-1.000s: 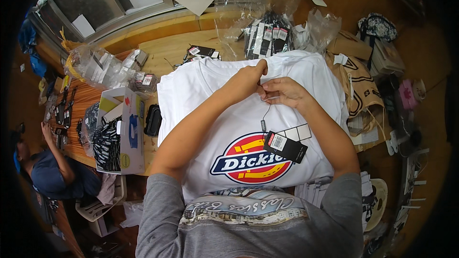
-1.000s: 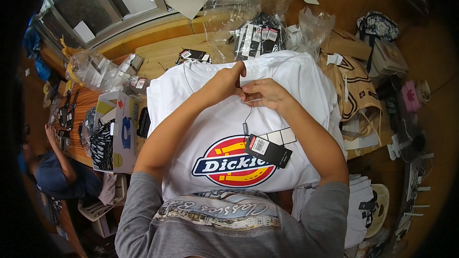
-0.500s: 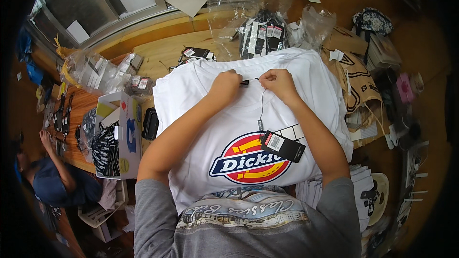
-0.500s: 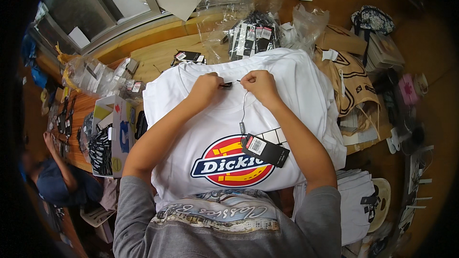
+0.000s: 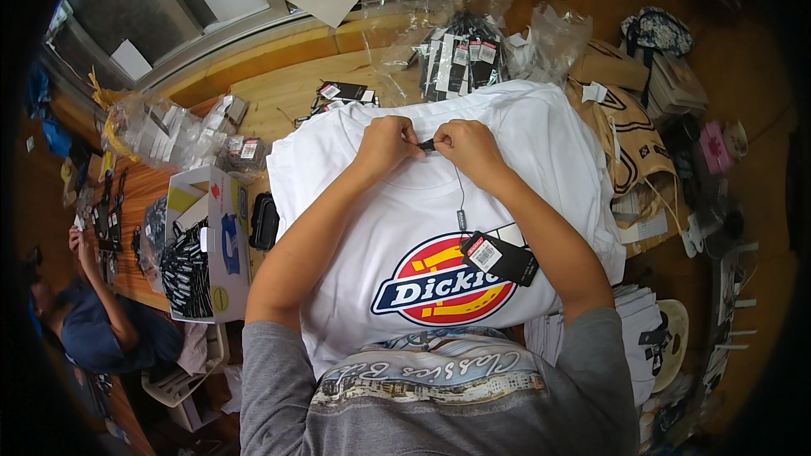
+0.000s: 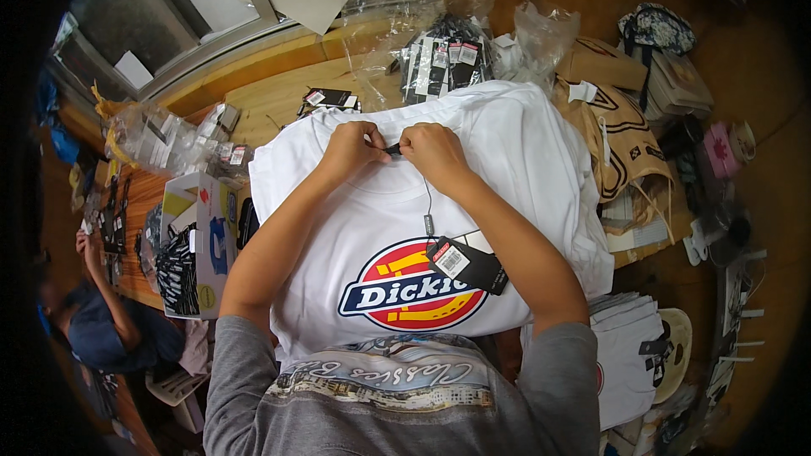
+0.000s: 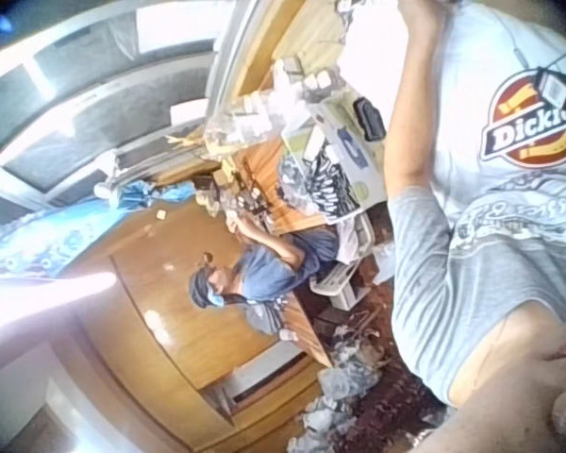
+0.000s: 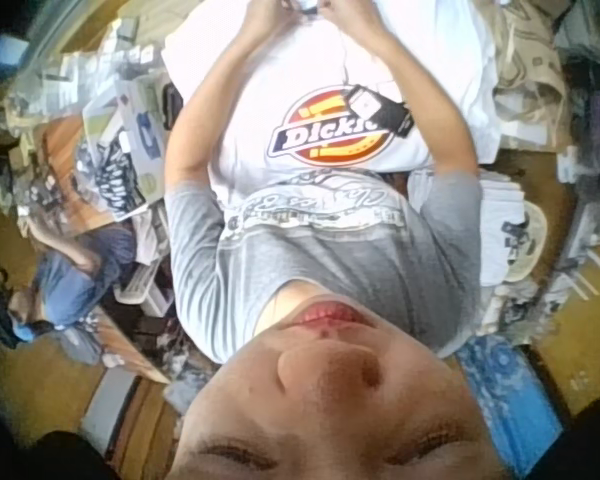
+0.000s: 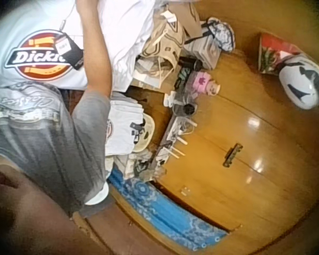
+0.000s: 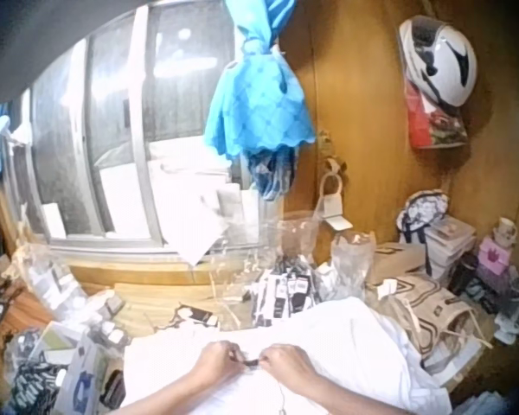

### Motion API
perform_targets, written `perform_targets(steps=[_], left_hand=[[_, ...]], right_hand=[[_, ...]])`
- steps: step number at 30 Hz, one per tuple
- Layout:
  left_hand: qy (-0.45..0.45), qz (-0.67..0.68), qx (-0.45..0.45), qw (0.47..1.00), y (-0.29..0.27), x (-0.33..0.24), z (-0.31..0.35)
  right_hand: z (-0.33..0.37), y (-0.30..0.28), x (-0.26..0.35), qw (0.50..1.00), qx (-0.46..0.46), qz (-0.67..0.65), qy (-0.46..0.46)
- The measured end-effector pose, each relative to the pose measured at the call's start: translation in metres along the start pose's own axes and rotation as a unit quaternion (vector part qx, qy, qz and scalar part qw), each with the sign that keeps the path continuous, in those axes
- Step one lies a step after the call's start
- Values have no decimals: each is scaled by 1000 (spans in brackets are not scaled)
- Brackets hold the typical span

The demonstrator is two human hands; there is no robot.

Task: The person attaches security tags to a stack of white t-shirts using a handheld tagging tool. They repeatedly pick up a tag, position it on the collar of a shirt, and use the tool to fasten it before moving to the next shirt in the pile.

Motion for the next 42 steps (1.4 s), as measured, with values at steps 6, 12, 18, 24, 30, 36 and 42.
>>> perform_targets(steps=[6,12,18,24,30,36,42], left_hand=[[-5,26,0,1000,0,3,1],[27,66,-17,997,4,15,-2],[10,89,22,996,4,11,-1],[-24,127,48,990,-6,10,-1],[25,83,15,996,-12,13,2],[19,26,-75,997,-27,24,-2],[35,-10,-136,990,-36,23,-7]], right_hand=[[7,11,-6,975,-51,-115,186],[27,17,3,838,113,-361,394],[27,21,8,722,276,-460,437],[19,19,1,632,319,-511,487],[19,21,-8,645,283,-525,477],[26,-10,-27,883,37,-349,311],[63,-40,9,968,7,-156,198]])
Point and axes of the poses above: each hand's wrist, its own z-axis away from the middle knuckle, its own y-axis out of the palm, x = y × z, the point moved 3 cm from there along -z, towards the middle knuckle, and after that the axes turned 13 degrees about -x, right-handed, at the moved point
